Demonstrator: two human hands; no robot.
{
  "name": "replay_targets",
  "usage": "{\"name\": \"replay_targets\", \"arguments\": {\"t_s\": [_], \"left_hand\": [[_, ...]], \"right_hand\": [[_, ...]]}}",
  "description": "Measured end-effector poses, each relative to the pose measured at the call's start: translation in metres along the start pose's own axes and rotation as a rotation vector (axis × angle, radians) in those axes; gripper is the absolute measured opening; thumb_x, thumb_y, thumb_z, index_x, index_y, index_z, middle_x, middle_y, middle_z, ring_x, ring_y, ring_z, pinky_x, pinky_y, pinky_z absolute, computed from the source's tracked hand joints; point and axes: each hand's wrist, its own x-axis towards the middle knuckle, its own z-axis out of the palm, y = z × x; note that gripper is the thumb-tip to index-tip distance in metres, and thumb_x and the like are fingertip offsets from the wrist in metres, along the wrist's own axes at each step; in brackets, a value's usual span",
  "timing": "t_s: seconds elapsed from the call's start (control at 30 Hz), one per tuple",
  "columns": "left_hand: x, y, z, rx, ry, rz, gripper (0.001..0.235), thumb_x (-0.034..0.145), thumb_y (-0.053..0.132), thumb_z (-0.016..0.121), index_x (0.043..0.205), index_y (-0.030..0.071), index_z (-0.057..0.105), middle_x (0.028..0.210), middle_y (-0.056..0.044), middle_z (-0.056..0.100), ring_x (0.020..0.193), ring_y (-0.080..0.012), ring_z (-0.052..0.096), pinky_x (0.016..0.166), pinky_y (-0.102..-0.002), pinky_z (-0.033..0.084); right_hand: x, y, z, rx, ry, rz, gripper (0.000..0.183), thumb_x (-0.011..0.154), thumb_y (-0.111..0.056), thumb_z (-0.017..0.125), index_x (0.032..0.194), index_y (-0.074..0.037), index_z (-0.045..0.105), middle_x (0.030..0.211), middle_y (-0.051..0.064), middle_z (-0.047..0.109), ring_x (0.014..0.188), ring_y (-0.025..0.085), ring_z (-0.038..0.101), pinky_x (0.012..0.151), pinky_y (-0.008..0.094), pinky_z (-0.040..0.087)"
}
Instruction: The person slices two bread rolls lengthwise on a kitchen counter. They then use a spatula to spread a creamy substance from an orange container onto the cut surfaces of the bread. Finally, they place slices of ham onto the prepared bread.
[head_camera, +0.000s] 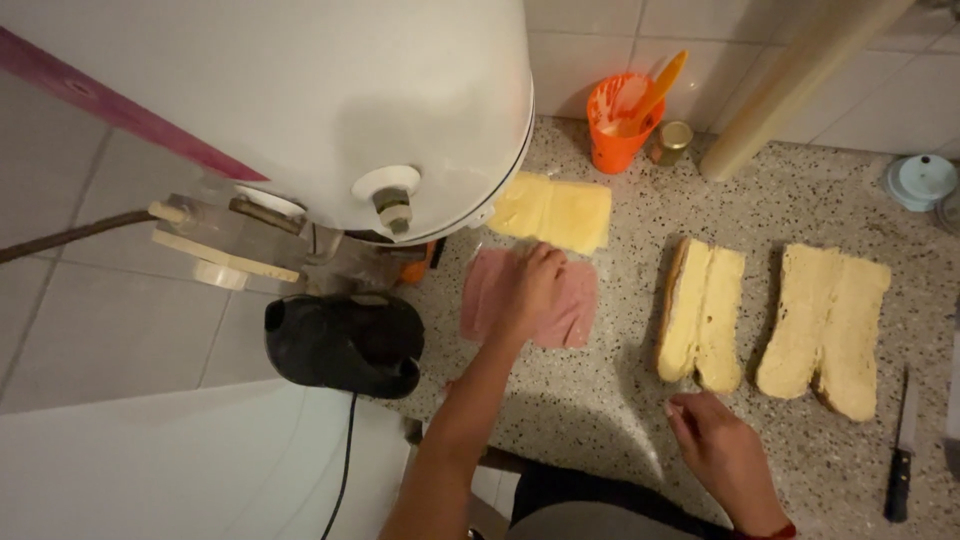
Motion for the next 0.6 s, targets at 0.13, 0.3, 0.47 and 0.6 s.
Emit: {"name": "replay_targets", "arguments": {"t_s": [0.13,0.3,0.47,0.6], "left_hand": [[-0.002,-0.042,0.083,0.105,0.035,0.016,0.012,0.093,0.006,0.069,0.104,0.008,0.065,0.105,-0.006,0.066,0.094,-0.0142,0.061,0.071,-0.017,0.056],[-0.056,-0.04,0.084,0.091,-0.083,0.166,0.063,0.084,0.009,0.08,0.143,0.008,0.059,0.129,-0.016,0.063,0.117,-0.0324,0.058,0.096,-0.041,0.052],[-0.055,-0.053,0.099,0.12,-0.101,0.188,0.056,0.082,0.006,0.078,0.136,0.007,0.062,0.129,-0.013,0.065,0.124,-0.0325,0.055,0.108,-0.043,0.045],[-0.061,-0.027,0.074,0.22,-0.178,0.154,0.043,0.091,-0.012,0.058,0.128,0.006,0.069,0.148,-0.004,0.06,0.119,-0.0271,0.06,0.11,-0.042,0.05]], "right_hand": [[0.001,0.0,0.0,-0.031,-0.019,-0.011,0.023,0.094,-0.032,0.062,0.11,-0.016,0.068,0.098,-0.001,0.075,0.074,0.02,0.076,0.061,0.038,0.058],[-0.001,-0.007,-0.002,-0.002,-0.104,0.037,0.023,0.095,-0.031,0.061,0.108,-0.014,0.071,0.099,0.001,0.077,0.077,0.021,0.076,0.068,0.036,0.06],[0.0,-0.009,0.001,-0.021,-0.07,-0.056,0.025,0.095,-0.032,0.062,0.106,-0.012,0.071,0.097,0.002,0.076,0.071,0.018,0.076,0.061,0.034,0.062],[-0.004,0.0,0.004,-0.021,-0.036,-0.051,0.026,0.094,-0.034,0.063,0.108,-0.014,0.071,0.103,0.001,0.077,0.076,0.022,0.077,0.066,0.038,0.061]]}}
